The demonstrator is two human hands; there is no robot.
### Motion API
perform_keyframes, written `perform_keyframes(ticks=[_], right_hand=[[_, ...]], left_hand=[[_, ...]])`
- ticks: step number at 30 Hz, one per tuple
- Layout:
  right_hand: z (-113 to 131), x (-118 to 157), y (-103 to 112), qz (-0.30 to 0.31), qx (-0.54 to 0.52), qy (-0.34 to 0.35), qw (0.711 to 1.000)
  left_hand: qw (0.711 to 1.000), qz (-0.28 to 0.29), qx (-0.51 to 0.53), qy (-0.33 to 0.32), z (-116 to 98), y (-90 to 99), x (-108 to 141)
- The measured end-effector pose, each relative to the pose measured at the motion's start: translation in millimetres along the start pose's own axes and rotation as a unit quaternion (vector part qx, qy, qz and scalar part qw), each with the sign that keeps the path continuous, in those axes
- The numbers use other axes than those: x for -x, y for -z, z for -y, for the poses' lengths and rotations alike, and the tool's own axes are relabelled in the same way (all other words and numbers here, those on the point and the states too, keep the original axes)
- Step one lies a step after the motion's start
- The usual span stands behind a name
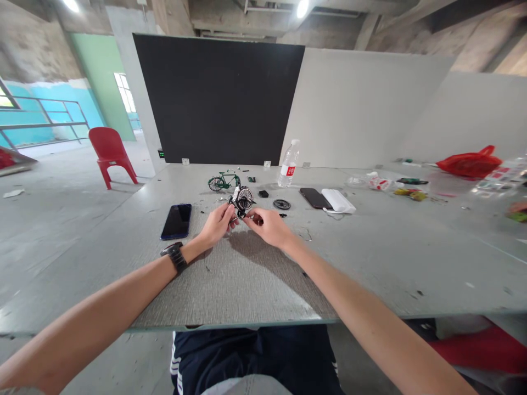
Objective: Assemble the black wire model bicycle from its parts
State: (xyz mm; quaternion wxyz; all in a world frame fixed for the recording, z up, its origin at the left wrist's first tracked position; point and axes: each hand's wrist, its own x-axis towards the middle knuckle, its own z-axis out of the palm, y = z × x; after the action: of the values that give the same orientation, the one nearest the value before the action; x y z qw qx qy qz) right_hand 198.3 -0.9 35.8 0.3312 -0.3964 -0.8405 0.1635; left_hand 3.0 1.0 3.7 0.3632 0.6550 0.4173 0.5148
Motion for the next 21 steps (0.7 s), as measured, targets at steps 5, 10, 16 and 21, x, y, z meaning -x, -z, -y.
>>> perform_keyframes(ticks=[5, 10, 16, 21], right_hand=[[-3, -1, -2, -0.009, 0.016, -0.005, 1.0], [1, 0, 1, 0.014, 0.006, -0.015, 1.0], [1, -2, 12, -0.002, 0.018, -0.016, 1.0], [-2, -3, 16, -0.013, 0.028, -0.028, 0.999]], left_hand=[[1.0, 0.001, 0.001, 0.009, 0, 0.3, 0], [1.0, -0.002, -0.013, -0.001, 2, 0.4, -1], [0.991, -0.032, -0.125, -0.02, -11, 7.1, -1], [0.934, -0.077, -0.344, -0.056, -28, 26.9, -8]])
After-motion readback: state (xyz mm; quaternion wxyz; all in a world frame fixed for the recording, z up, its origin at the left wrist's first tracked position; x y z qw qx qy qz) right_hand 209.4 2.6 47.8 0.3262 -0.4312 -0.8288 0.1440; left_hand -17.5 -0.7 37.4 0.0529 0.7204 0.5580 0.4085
